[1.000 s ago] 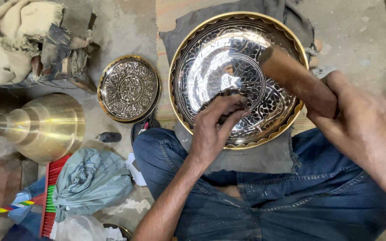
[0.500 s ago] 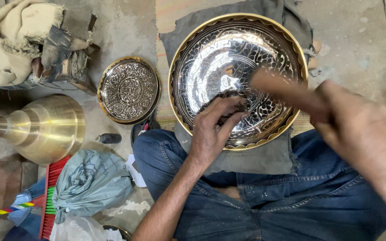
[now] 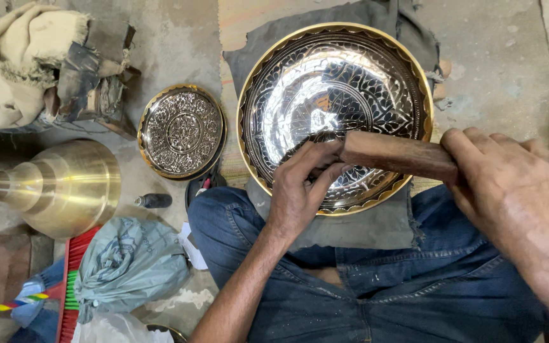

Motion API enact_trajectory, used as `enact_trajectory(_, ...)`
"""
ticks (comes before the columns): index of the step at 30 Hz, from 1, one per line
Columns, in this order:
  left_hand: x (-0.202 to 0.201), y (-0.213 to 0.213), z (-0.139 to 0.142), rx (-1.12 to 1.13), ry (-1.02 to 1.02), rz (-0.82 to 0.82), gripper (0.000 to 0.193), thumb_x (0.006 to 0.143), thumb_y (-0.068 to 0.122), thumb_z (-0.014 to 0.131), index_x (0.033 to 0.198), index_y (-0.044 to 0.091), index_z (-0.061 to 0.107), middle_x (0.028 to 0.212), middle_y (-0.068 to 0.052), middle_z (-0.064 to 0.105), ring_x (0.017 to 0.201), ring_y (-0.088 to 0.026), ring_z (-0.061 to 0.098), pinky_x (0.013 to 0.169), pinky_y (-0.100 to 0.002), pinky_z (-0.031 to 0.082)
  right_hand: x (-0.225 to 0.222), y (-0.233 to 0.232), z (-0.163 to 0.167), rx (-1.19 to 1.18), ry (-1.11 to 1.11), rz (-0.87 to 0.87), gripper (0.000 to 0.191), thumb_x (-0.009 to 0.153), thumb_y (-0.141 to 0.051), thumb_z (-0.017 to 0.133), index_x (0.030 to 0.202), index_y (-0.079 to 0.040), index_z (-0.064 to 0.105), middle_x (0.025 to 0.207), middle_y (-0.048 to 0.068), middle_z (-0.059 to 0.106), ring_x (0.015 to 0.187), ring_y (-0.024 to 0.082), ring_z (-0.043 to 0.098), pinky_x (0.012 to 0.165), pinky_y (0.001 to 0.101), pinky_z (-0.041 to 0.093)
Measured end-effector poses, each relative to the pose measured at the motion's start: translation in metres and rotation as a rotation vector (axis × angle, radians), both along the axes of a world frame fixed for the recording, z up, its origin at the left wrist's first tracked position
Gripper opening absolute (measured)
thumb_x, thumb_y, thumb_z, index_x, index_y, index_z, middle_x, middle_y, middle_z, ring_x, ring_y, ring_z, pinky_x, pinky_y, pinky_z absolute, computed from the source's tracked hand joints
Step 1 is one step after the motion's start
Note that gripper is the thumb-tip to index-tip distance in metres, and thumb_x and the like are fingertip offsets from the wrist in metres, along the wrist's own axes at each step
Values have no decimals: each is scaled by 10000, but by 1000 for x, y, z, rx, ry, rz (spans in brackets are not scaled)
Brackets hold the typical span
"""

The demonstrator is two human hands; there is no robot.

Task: The person uses a chisel and hammer to engrave intricate patterns into a large brass plate. They repeatedly strike the chisel to create detailed designs on the plate's surface.

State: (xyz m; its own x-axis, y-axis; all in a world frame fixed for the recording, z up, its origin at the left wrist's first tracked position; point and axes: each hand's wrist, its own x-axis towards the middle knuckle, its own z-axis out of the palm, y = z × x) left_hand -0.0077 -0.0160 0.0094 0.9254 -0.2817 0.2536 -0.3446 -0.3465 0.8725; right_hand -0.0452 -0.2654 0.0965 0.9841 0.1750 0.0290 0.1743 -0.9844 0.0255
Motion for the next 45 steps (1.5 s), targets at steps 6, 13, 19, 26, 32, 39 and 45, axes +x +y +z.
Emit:
enact_trajectory(6, 8, -8, -13, -56, 58, -136, 283, 986, 142, 709, 1249, 48, 661, 1123, -94, 756, 1010, -199, 774, 846, -323, 676, -10, -1, -7, 383, -16, -137, 467, 758, -103, 775, 1210, -69, 665, 996, 160, 713, 882, 355, 714, 763, 432, 555)
enact_trajectory(13, 15, -7, -23, 89, -91, -198, 305, 991, 162, 716, 1266, 57, 639, 1120, -94, 746, 1039, -214, 767, 899, -337, 665, -17, 1, -15, 329, -16, -151, 456, 781, -119, 786, 1223, -91, 676, 936, 153, 722, 890, 348, 713, 760, 437, 553)
enact_trajectory(19, 13, -7, -16, 58, -97, -193, 345, 982, 139, 714, 1298, 40, 619, 1147, -106, 735, 1090, -222, 752, 933, -340, 656, -19, 0, -10, 263, -72, -122, 404, 771, -112, 783, 1161, -94, 678, 915, 133, 716, 884, 340, 709, 744, 439, 549)
enact_trajectory(26, 10, -5, -8, 65, -120, -212, 358, 969, 134, 719, 1311, 55, 650, 1214, -94, 741, 1088, -218, 756, 945, -329, 651, -17, 1, -20, 482, -68, -343, 323, 876, -147, 770, 1137, -38, 614, 891, 136, 678, 820, 307, 700, 745, 419, 554)
enact_trajectory(32, 11, -5, -7, 122, -166, -188, 339, 973, 147, 745, 1288, 70, 646, 1209, -87, 728, 1110, -216, 745, 967, -341, 642, -22, 2, -33, 392, -162, -160, 327, 837, -97, 764, 1123, -24, 624, 887, 135, 675, 789, 308, 688, 736, 435, 550)
enact_trajectory(39, 11, -5, -11, 107, -156, -189, 348, 982, 128, 719, 1315, 72, 637, 1172, -90, 733, 1065, -199, 748, 980, -363, 627, -24, -5, -48, 353, -217, -135, 303, 848, -68, 772, 1112, -31, 627, 903, 148, 673, 828, 322, 682, 763, 443, 551)
enact_trajectory(45, 12, -5, -14, 131, -99, -197, 310, 969, 166, 727, 1270, 111, 672, 1070, -54, 726, 953, -157, 745, 829, -296, 662, -25, -1, -48, 318, -348, -18, 313, 799, -21, 755, 1070, -43, 599, 888, 169, 673, 826, 360, 687, 741, 462, 549)
